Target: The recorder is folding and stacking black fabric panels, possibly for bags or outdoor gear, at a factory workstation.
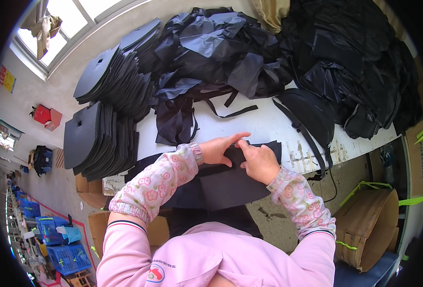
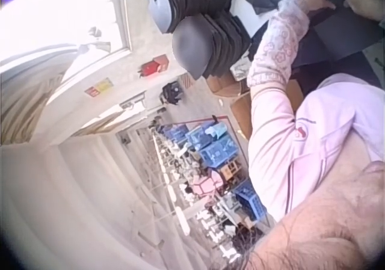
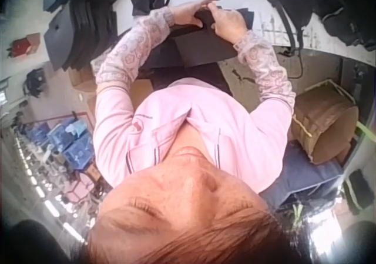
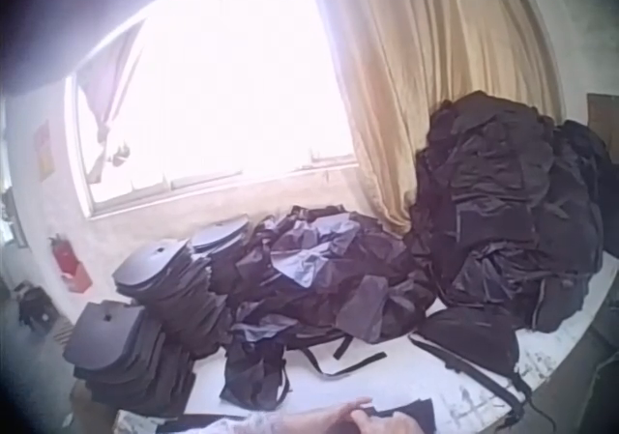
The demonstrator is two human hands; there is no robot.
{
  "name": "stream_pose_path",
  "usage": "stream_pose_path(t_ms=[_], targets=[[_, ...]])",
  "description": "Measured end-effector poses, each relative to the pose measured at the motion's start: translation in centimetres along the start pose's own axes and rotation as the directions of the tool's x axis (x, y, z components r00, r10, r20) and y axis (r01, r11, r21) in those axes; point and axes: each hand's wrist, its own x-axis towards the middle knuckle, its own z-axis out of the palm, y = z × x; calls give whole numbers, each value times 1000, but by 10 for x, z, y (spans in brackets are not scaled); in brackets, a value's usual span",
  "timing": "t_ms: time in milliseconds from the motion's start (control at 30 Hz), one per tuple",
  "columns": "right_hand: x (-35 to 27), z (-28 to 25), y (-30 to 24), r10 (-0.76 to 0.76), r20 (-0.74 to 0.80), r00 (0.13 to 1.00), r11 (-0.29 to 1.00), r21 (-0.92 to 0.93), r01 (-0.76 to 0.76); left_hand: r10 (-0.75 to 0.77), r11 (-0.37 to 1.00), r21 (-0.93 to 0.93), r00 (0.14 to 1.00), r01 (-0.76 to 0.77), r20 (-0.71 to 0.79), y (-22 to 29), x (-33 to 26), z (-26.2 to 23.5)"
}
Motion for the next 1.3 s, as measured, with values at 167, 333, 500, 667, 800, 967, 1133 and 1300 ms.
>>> stream_pose_path(t_ms=[167, 333, 500, 667, 800, 967, 1133, 1300], targets=[[0, 14, 13, 127, -43, 991, 977, -168, -132, 278, 656, 754, 940, -35, -197, -5, -32, 37], [-1, 27, 22, 0, -74, 997, 978, -210, -16, 116, 654, 754, 976, 65, -185, -48, -72, 106], [42, 23, 22, -97, -32, 995, 981, -172, 90, 89, 685, 721, 971, 101, -221, -64, -73, 114], [149, 48, -41, -206, -44, 978, 977, 55, 208, 187, 753, 656, 941, 47, -283, -61, -82, 111], [205, 93, -29, -234, -97, 967, 969, -99, 225, 298, 944, 328, 521, -36, -800, -53, -96, 90], [152, 71, -107, -454, -416, 788, 798, 202, 567, -509, 845, -526, 158, -97, -846, -93, -179, -10], [80, 71, -143, -692, -370, 620, 541, 301, 785, -619, 415, -897, 674, -155, -403, -93, -160, -46], [58, 68, -144, -812, -220, 541, 462, 326, 825, -407, 461, -833, 761, -307, -506, -74, -129, -40]])
